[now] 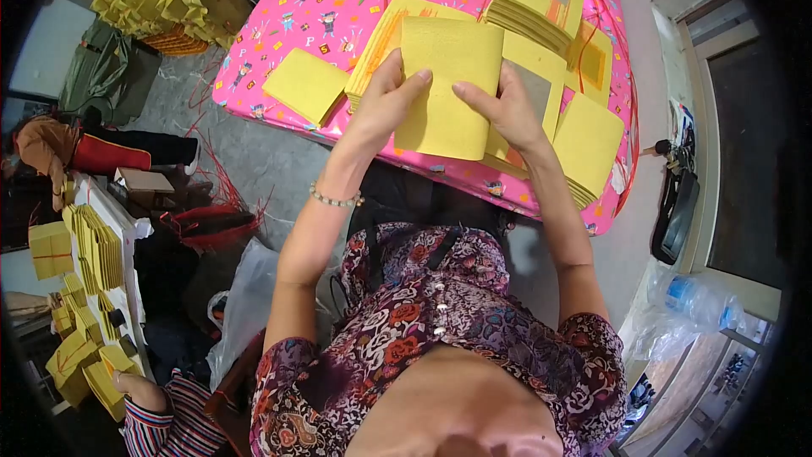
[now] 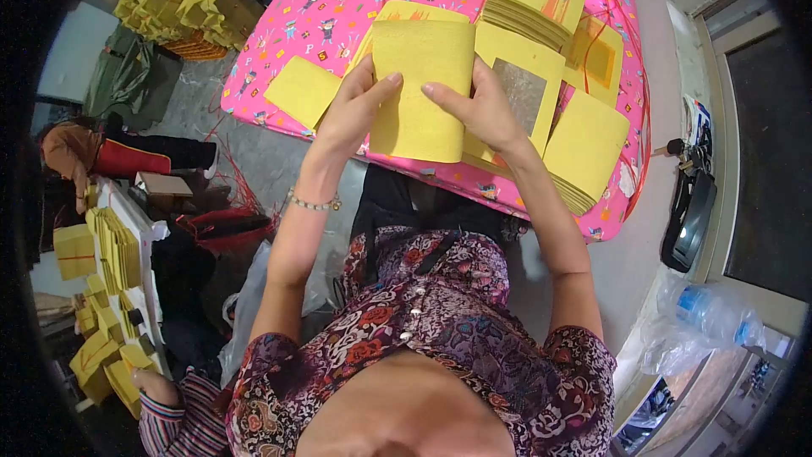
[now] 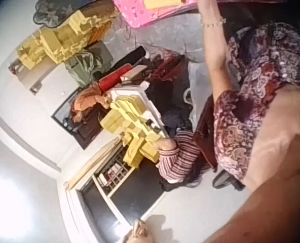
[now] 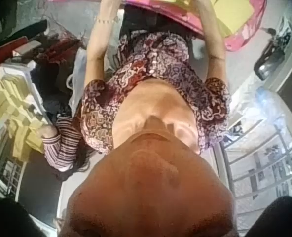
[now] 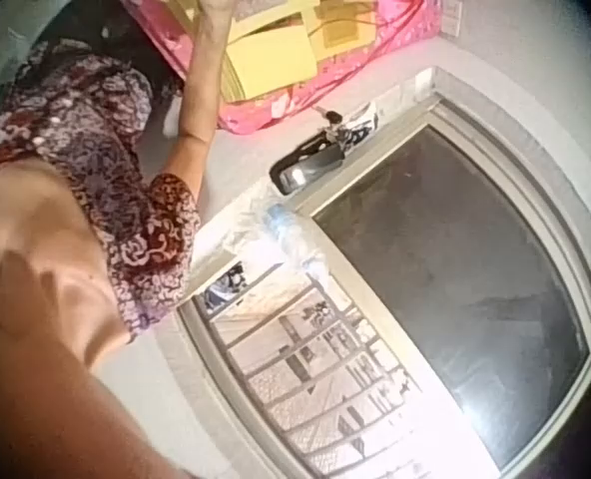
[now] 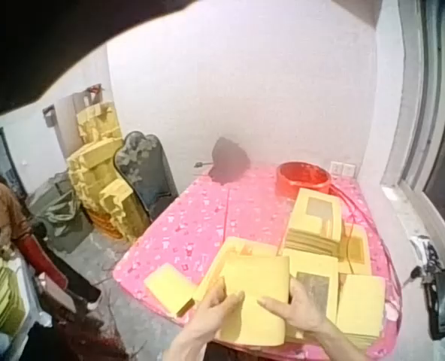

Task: Organizing and sorting stacks of yellow joss paper on a table.

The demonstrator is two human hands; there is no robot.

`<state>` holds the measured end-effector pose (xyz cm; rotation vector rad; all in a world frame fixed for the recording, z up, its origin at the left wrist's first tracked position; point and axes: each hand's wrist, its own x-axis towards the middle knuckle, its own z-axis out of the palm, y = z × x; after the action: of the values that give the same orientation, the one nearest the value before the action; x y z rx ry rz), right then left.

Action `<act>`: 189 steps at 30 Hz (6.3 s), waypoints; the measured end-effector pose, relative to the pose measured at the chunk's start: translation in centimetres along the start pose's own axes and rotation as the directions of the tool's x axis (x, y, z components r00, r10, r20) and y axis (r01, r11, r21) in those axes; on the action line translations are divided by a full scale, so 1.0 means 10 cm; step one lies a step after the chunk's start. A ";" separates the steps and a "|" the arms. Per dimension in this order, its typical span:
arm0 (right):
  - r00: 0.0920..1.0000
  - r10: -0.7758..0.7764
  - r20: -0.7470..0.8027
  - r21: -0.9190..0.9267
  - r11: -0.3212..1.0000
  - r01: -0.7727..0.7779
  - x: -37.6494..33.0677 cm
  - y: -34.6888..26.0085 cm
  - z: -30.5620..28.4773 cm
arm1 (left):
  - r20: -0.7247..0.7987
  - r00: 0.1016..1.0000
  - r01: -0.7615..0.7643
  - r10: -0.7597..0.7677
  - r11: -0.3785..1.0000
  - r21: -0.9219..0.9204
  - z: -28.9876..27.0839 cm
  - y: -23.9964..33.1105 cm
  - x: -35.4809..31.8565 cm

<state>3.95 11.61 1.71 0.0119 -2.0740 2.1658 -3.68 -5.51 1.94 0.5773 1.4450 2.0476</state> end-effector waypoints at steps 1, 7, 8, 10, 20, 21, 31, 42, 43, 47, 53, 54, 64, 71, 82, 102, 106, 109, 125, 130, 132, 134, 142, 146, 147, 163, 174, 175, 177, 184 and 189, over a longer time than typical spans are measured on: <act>0.999 0.045 -0.012 0.013 0.999 -0.045 0.01 0.01 0.00 | -0.002 1.000 0.026 -0.026 1.000 -0.004 0.00 -0.01 0.02; 0.988 0.148 -0.046 0.129 0.982 -0.141 0.04 0.12 -0.05 | -0.041 0.974 0.224 -0.222 0.973 0.057 -0.03 -0.02 0.13; 0.988 0.150 -0.046 0.129 0.981 -0.143 0.03 0.14 -0.05 | -0.041 0.974 0.226 -0.224 0.973 0.055 -0.02 -0.01 0.13; 0.989 0.136 -0.059 0.140 0.982 -0.127 0.03 0.16 -0.06 | -0.021 0.966 0.259 -0.258 0.966 0.019 0.02 0.03 0.12; 0.993 0.045 -0.109 -0.127 0.990 -0.058 -0.05 0.14 0.00 | -0.090 0.995 -0.016 0.030 0.989 0.147 0.05 -0.17 0.02; 0.991 0.049 -0.123 0.016 0.999 -0.048 -0.04 0.15 0.01 | -0.083 0.996 -0.019 0.032 0.989 0.148 0.05 -0.18 0.00; 0.968 -0.081 -0.238 0.108 0.988 0.109 0.03 0.15 0.04 | -0.120 0.989 -0.077 0.091 0.990 0.119 0.02 -0.16 -0.15; 0.986 0.162 -0.048 -0.101 0.981 -0.166 -0.08 0.13 0.03 | -0.115 0.992 -0.031 0.049 0.989 0.147 -0.14 -0.12 -0.23; 0.993 0.110 -0.048 -0.130 0.985 -0.115 -0.08 0.13 0.04 | -0.127 0.991 -0.020 0.037 0.991 0.133 -0.15 -0.13 -0.23; 0.988 0.148 -0.031 -0.219 0.964 -0.152 -0.08 0.03 0.08 | -0.161 0.987 0.000 0.014 0.996 0.086 -0.17 -0.10 -0.26; 0.975 0.214 0.054 -0.194 0.960 -0.199 -0.07 0.07 0.10 | -0.191 0.981 -0.020 0.032 0.998 0.063 -0.21 -0.09 -0.26; 0.980 0.196 0.042 -0.157 0.970 -0.187 -0.07 0.06 0.13 | -0.190 0.981 -0.018 0.030 0.998 0.063 -0.23 -0.11 -0.25; 0.971 0.203 0.128 -0.377 0.915 -0.142 -0.09 0.18 0.09 | -0.292 0.952 -0.071 0.091 0.994 0.077 -0.30 -0.07 -0.28; 0.961 0.229 0.153 -0.354 0.921 -0.163 -0.13 0.16 0.13 | -0.419 0.886 -0.178 0.199 0.980 0.087 -0.35 -0.10 -0.32; 0.987 0.134 0.093 -0.151 0.981 -0.119 0.11 0.11 0.14 | -0.305 0.941 -0.096 0.147 0.980 0.175 -0.34 -0.31 -0.62; 0.990 -0.142 0.025 -0.657 0.744 0.123 0.17 0.18 0.23 | -0.550 0.829 -0.113 0.096 0.994 0.002 -1.12 -0.16 -0.72; 0.954 -0.249 0.165 -0.851 0.452 0.266 0.11 0.36 0.14 | -0.663 0.731 -0.104 0.161 0.987 0.125 -1.69 -0.17 -0.50; 0.944 -0.237 0.229 -0.892 0.337 0.301 0.08 0.41 0.14 | -0.702 0.689 -0.127 0.180 0.984 0.127 -2.00 -0.30 -0.28; 0.940 -0.241 0.241 -0.903 0.299 0.308 0.10 0.42 0.17 | -0.783 0.614 0.013 0.101 0.990 0.137 -2.26 -0.82 -0.03; 0.936 -0.239 0.258 -0.900 0.293 0.323 0.08 0.40 0.15 | -0.803 0.584 0.093 0.121 0.972 0.214 -2.20 -0.83 -0.04; 0.933 -0.243 0.266 -0.899 0.288 0.331 0.06 0.39 0.15 | -0.804 0.573 0.135 0.157 0.950 0.281 -2.19 -0.84 -0.04; 0.929 -0.231 0.291 -0.894 0.280 0.349 0.07 0.37 0.16 | -0.804 0.529 0.212 0.273 0.874 0.437 -2.28 -0.88 -0.04; 0.927 -0.241 0.287 -0.903 0.255 0.346 0.07 0.40 0.18 | -0.727 0.518 0.597 0.452 0.417 0.685 -2.10 -0.73 -0.06; 0.944 -0.207 0.257 -0.878 0.358 0.318 0.07 0.33 0.20 | -0.576 0.479 0.613 0.662 0.218 0.760 -1.88 -0.66 -0.13; 0.945 -0.206 0.254 -0.879 0.358 0.314 0.07 0.34 0.19 | -0.575 0.482 0.611 0.661 0.217 0.762 -1.80 -0.61 -0.15; 0.987 -0.153 0.050 -0.747 0.650 0.139 0.09 0.40 0.22 | -0.047 0.947 -0.133 0.318 0.522 0.843 -0.98 -0.41 -0.21; 0.997 -0.077 -0.023 -0.690 0.722 0.040 0.11 0.43 0.17 | -0.083 0.950 -0.090 0.301 0.516 0.852 -0.94 -0.39 -0.20; 0.996 -0.082 -0.021 -0.694 0.719 0.044 0.11 0.43 0.18 | -0.078 0.947 -0.096 0.311 0.506 0.857 -0.95 -0.39 -0.19; 0.996 -0.086 -0.020 -0.697 0.715 0.048 0.12 0.44 0.17 | -0.073 0.944 -0.101 0.321 0.495 0.863 -0.96 -0.40 -0.19; 0.997 -0.063 -0.043 -0.708 0.706 0.014 0.13 0.45 0.18 | -0.084 0.952 -0.084 0.295 0.516 0.852 -0.97 -0.40 -0.19; 0.998 -0.051 -0.044 -0.710 0.704 0.005 0.14 0.46 0.17 | -0.083 0.953 -0.083 0.292 0.514 0.854 -0.97 -0.40 -0.19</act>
<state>1.93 9.85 -2.61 -0.1040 -2.6946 1.1783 -7.63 -12.51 -5.10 0.9337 2.6431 1.4289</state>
